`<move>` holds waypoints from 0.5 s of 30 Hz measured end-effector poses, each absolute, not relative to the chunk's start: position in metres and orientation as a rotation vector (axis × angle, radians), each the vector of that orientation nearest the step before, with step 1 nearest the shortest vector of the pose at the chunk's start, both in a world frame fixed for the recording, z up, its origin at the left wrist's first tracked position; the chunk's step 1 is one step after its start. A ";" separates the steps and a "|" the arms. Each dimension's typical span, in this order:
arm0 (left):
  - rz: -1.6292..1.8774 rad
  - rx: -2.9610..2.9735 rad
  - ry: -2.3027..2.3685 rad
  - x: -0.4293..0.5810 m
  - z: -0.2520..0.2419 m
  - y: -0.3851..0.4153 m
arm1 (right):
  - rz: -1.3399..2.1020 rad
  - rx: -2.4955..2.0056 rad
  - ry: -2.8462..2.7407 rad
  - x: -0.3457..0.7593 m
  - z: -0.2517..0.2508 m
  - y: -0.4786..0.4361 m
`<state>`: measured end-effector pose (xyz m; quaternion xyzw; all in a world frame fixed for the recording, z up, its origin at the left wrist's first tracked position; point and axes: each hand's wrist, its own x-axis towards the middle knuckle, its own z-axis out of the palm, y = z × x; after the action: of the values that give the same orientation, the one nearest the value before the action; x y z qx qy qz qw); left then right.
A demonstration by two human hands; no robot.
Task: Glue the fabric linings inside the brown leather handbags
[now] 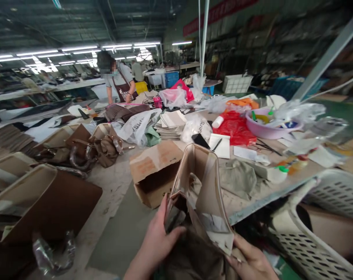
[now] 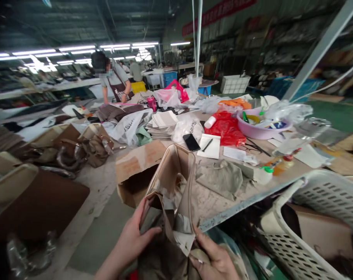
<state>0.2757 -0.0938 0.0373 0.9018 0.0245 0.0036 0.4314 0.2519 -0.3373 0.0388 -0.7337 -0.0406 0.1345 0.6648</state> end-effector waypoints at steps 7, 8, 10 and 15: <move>0.270 2.468 -0.152 0.269 0.058 -0.049 | 0.488 -2.091 -0.325 0.241 0.082 -0.336; 0.270 2.518 -0.156 0.268 0.059 -0.043 | 0.506 -2.193 -0.360 0.242 0.087 -0.342; 0.251 2.591 -0.155 0.267 0.058 -0.037 | 0.477 -2.393 -0.428 0.243 0.099 -0.355; 0.299 2.628 -0.121 0.267 0.052 -0.053 | -0.191 -2.662 -0.717 0.232 0.135 -0.363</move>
<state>0.2669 -0.0534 0.0521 0.9625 -0.0443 0.1094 0.2444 0.2318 -0.3630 0.1348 -0.9461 -0.2549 -0.0678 0.1879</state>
